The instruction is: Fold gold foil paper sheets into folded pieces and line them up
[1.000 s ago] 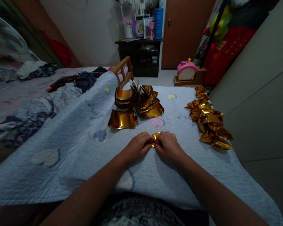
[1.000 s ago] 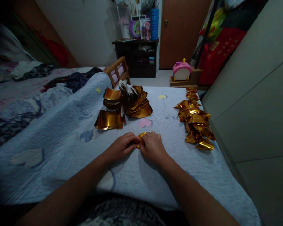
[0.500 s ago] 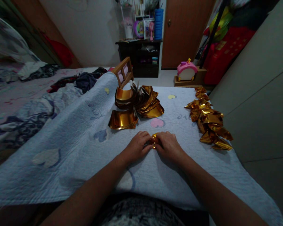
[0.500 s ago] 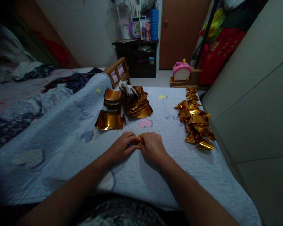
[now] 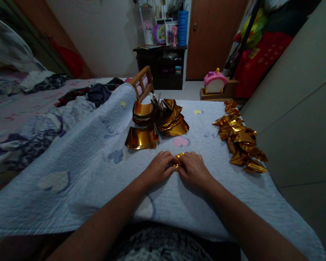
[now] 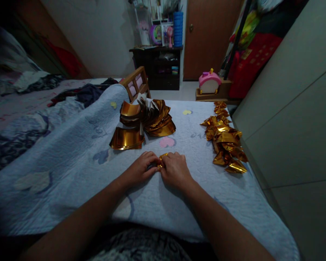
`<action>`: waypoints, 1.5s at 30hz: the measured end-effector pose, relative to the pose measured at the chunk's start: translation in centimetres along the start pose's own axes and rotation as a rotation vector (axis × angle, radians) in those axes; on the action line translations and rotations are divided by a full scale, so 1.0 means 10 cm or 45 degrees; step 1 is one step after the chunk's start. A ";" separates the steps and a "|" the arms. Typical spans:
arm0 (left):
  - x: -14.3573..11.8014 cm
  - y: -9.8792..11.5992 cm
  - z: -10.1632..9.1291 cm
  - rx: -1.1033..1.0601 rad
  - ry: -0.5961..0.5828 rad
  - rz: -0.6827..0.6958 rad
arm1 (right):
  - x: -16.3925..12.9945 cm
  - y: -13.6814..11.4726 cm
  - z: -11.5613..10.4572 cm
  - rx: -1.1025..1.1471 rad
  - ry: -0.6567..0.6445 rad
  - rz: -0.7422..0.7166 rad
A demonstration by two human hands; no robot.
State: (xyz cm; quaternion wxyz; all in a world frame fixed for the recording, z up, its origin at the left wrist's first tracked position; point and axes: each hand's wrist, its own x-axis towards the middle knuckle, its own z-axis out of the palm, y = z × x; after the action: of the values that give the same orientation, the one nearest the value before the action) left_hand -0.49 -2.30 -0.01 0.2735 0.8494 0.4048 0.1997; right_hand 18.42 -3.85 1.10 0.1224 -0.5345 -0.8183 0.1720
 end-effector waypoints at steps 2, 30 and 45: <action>0.00 0.00 -0.02 -0.020 -0.030 0.007 | 0.00 -0.01 0.00 -0.018 0.003 -0.004; -0.01 0.03 -0.04 0.001 -0.058 -0.027 | 0.00 -0.01 0.03 0.081 0.021 0.112; 0.00 0.03 -0.04 -0.014 -0.061 -0.024 | 0.01 0.01 0.02 0.024 -0.009 0.037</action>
State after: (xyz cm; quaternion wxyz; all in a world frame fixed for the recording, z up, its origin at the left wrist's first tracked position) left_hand -0.54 -2.37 0.54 0.2897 0.8486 0.4049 0.1790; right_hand 18.42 -3.78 0.84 0.1222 -0.5447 -0.8092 0.1833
